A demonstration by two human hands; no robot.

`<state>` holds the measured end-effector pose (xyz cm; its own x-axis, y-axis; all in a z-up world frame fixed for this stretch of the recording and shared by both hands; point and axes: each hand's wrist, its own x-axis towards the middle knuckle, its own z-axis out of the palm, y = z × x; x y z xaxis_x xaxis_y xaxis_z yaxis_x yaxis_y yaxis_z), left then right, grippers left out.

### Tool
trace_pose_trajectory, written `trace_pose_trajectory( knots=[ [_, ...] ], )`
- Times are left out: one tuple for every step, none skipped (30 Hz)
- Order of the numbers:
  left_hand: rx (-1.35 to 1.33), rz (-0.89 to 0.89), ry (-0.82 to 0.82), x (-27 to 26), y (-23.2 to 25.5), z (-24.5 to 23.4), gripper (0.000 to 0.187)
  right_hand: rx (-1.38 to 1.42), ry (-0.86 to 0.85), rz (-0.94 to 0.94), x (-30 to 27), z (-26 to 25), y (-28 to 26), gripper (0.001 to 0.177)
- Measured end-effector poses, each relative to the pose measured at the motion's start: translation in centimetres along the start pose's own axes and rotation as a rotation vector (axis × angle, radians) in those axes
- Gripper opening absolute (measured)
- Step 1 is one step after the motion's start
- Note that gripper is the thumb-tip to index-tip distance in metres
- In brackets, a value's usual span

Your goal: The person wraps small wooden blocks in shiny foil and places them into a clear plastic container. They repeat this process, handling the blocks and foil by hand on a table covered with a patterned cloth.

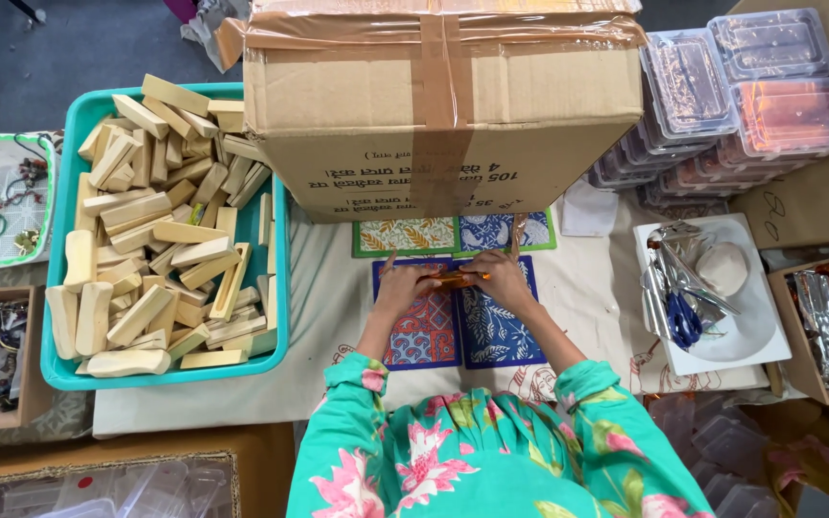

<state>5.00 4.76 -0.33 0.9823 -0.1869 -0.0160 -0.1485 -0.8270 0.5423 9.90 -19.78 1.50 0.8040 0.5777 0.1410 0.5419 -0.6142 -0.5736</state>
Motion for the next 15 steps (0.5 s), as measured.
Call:
trace_pose_trajectory(
  knots=[
    [-0.001, 0.0, 0.0, 0.1, -0.5, 0.5, 0.033, -0.001, -0.001, 0.0, 0.3, -0.1, -0.1, 0.025],
    [-0.035, 0.023, 0.055, 0.2, -1.0, 1.1, 0.031, 0.016, 0.017, 0.028, 0.5, -0.2, -0.3, 0.021],
    [-0.069, 0.045, 0.109, 0.3, -1.5, 1.6, 0.028, 0.033, 0.035, 0.056, 0.7, -0.2, -0.5, 0.017],
    [-0.069, 0.046, 0.109, 0.3, -1.3, 1.5, 0.028, 0.032, 0.035, 0.057, 0.9, 0.0, -0.3, 0.017],
    [-0.088, 0.032, 0.129, 0.4, -1.1, 1.3, 0.028, 0.044, 0.066, 0.05, 1.0, 0.3, -0.2, 0.017],
    [-0.108, 0.015, 0.15, 0.3, -0.9, 1.2, 0.027, 0.057, 0.095, 0.042, 1.1, 0.6, 0.0, 0.016],
    [-0.108, 0.015, 0.15, 0.2, -1.0, 1.9, 0.027, 0.056, 0.095, 0.043, 1.3, 0.7, 0.0, 0.016],
    [-0.054, 0.022, 0.173, 0.0, -1.2, 2.6, 0.025, 0.054, 0.099, 0.045, 1.4, 0.8, 0.1, 0.016],
    [0.0, 0.029, 0.196, -0.1, -1.3, 3.4, 0.024, 0.052, 0.104, 0.047, 1.5, 0.9, 0.2, 0.016],
    [-0.001, 0.03, 0.196, -0.2, -0.8, 3.3, 0.024, 0.051, 0.104, 0.048, 1.6, 1.2, 0.6, 0.016],
    [0.121, 0.089, 0.245, -0.3, -0.4, 3.2, 0.027, 0.041, 0.105, 0.061, 1.8, 1.6, 0.9, 0.016],
    [0.242, 0.146, 0.291, -0.5, 0.1, 3.1, 0.032, 0.034, 0.104, 0.077, 1.7, 2.0, 1.2, 0.017],
    [0.241, 0.146, 0.289, -0.5, 0.5, 2.9, 0.032, 0.034, 0.103, 0.079, 1.7, 2.1, 1.3, 0.017],
    [0.249, 0.14, 0.287, -0.6, 0.9, 2.6, 0.034, 0.03, 0.114, 0.069, 1.8, 2.2, 1.5, 0.016],
    [0.258, 0.133, 0.285, -0.6, 1.3, 2.4, 0.037, 0.027, 0.126, 0.058, 1.8, 2.3, 1.6, 0.016]
  ],
)
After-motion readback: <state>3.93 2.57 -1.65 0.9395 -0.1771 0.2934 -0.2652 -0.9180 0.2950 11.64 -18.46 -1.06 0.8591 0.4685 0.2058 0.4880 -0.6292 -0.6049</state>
